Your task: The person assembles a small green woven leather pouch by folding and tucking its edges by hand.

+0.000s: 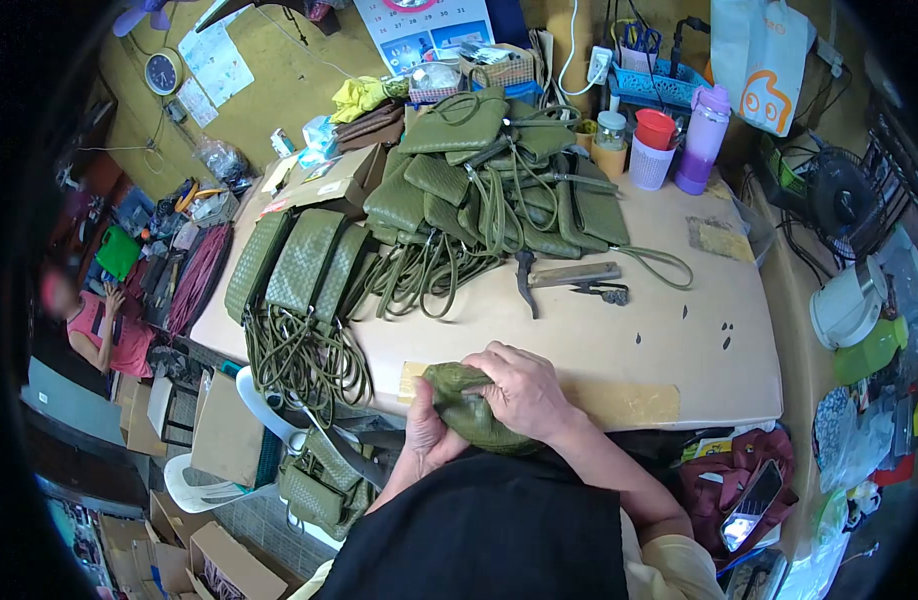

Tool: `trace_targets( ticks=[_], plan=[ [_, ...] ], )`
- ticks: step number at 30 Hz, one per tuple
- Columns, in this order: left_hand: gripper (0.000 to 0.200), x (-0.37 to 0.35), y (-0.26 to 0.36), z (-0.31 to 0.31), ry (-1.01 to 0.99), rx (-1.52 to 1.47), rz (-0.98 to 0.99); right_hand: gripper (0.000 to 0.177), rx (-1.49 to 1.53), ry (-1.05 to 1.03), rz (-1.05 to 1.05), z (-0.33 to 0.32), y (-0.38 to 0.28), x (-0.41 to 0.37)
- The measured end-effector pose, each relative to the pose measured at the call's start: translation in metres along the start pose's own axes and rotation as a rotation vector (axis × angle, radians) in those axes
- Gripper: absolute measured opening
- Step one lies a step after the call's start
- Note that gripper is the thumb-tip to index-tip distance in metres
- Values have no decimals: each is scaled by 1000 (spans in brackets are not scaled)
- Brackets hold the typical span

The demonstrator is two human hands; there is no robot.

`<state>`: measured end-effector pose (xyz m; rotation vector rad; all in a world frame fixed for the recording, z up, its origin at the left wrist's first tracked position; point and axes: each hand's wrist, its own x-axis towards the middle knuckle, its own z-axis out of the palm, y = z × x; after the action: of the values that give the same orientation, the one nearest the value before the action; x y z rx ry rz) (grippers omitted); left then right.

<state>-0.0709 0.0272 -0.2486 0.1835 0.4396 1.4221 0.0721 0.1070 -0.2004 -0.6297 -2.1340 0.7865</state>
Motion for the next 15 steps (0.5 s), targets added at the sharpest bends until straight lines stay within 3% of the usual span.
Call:
trace_targets(
  ticks=[2,3,5,9,12,14,15],
  plan=[
    [44,-3,5,8,112,297,51,36,-85,25,-46,4,1,-3],
    [44,-2,8,8,115,295,46,36,-84,24,-40,4,4,-4],
    [43,-5,10,7,62,104,-42,39,-33,0,-107,3,12,-6],
    [50,-3,-3,3,-100,-73,-5,40,69,-56,-177,-3,24,-4],
    [51,0,-5,7,-84,-82,6,34,14,-63,-154,-4,18,0],
    [48,1,-5,16,-54,-60,36,30,109,173,-51,-1,-4,2],
    [48,3,-8,16,-53,-62,41,30,111,168,-53,2,-11,2]
  ],
)
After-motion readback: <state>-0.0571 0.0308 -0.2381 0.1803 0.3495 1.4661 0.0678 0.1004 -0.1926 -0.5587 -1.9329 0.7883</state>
